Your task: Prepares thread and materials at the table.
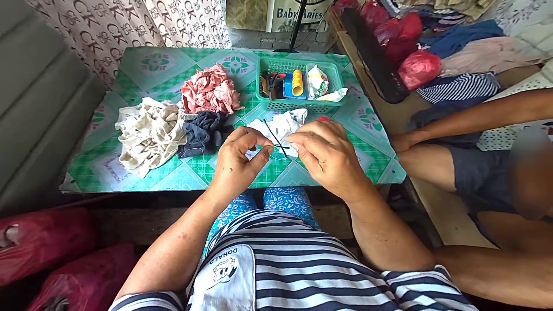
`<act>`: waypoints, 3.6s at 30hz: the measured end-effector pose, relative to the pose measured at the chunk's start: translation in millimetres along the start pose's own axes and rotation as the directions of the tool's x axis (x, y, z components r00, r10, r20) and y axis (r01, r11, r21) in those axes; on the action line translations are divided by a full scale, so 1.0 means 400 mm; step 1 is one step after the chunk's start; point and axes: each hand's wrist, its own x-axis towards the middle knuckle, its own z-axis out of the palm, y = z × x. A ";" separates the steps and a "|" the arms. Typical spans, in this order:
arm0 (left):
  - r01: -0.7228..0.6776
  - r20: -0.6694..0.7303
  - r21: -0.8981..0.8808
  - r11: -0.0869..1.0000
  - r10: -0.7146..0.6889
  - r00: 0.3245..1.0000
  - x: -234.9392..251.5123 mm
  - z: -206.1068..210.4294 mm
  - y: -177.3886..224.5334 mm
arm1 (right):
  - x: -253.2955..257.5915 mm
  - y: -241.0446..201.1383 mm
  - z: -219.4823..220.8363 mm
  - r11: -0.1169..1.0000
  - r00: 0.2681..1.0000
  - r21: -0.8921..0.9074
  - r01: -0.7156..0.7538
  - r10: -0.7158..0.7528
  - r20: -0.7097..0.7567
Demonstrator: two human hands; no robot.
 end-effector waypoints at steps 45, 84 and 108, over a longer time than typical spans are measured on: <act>-0.077 0.042 0.127 0.989 0.072 0.997 -0.047 0.063 -0.027 | -0.099 0.035 0.164 0.989 0.973 -0.110 0.095 -0.116 -0.200; 0.031 -0.026 0.098 0.995 -0.028 0.999 -0.078 0.041 -0.112 | -0.141 0.009 0.166 0.859 0.991 0.495 -0.130 0.126 0.041; 0.200 -0.091 0.773 0.602 -0.206 0.974 -0.411 -0.147 -0.344 | -0.151 0.099 0.117 0.869 0.952 0.425 -0.255 0.302 -0.047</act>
